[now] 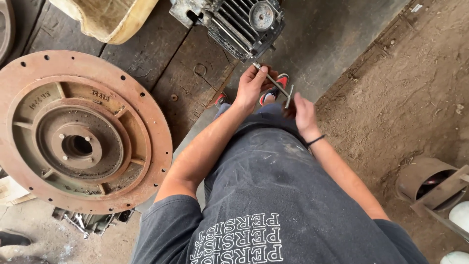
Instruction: The person is disassembling an electric motor by removing screws and tapping the housing with a hammer to separate the components.
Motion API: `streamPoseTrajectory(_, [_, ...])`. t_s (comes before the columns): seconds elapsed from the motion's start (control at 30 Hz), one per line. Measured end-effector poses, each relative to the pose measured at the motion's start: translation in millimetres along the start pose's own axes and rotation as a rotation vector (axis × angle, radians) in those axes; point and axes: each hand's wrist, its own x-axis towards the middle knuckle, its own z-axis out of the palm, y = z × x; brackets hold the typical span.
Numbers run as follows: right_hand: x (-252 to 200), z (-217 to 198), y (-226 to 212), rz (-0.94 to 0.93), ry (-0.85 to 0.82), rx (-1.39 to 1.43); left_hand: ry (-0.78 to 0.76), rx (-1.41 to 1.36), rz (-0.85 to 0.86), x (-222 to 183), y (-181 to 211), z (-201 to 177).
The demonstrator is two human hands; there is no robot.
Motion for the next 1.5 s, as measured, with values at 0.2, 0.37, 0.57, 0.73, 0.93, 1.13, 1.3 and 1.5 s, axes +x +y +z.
streamPoseTrajectory(0.2, [-8,-9,-9,-1.205,0.118,-1.051,0.004,-0.023,0.009,1,-7,-4])
streamPoseTrajectory(0.37, [-1,15,-13,0.136,-0.108,0.071,0.005,0.004,0.013,4,4,-2])
streamPoseTrajectory(0.57, [-26,-4,-23,-1.062,0.104,-0.889,0.004,0.002,0.007,-1,9,2])
streamPoseTrajectory(0.73, [3,11,-11,-0.199,-0.097,-0.252,0.008,0.016,0.01,3,11,0])
streamPoseTrajectory(0.93, [-21,-3,-15,-0.733,0.023,-0.583,0.028,0.029,0.023,-1,7,-1])
streamPoseTrajectory(1.13, [5,12,-6,-0.381,-0.039,-0.356,0.019,0.014,0.021,11,5,-9])
streamPoseTrajectory(1.3, [11,-14,9,-0.389,-0.024,-0.422,0.033,0.017,0.002,6,12,-6])
streamPoseTrajectory(1.5, [-18,5,-15,-1.099,0.095,-1.026,0.025,0.003,0.009,8,14,-5])
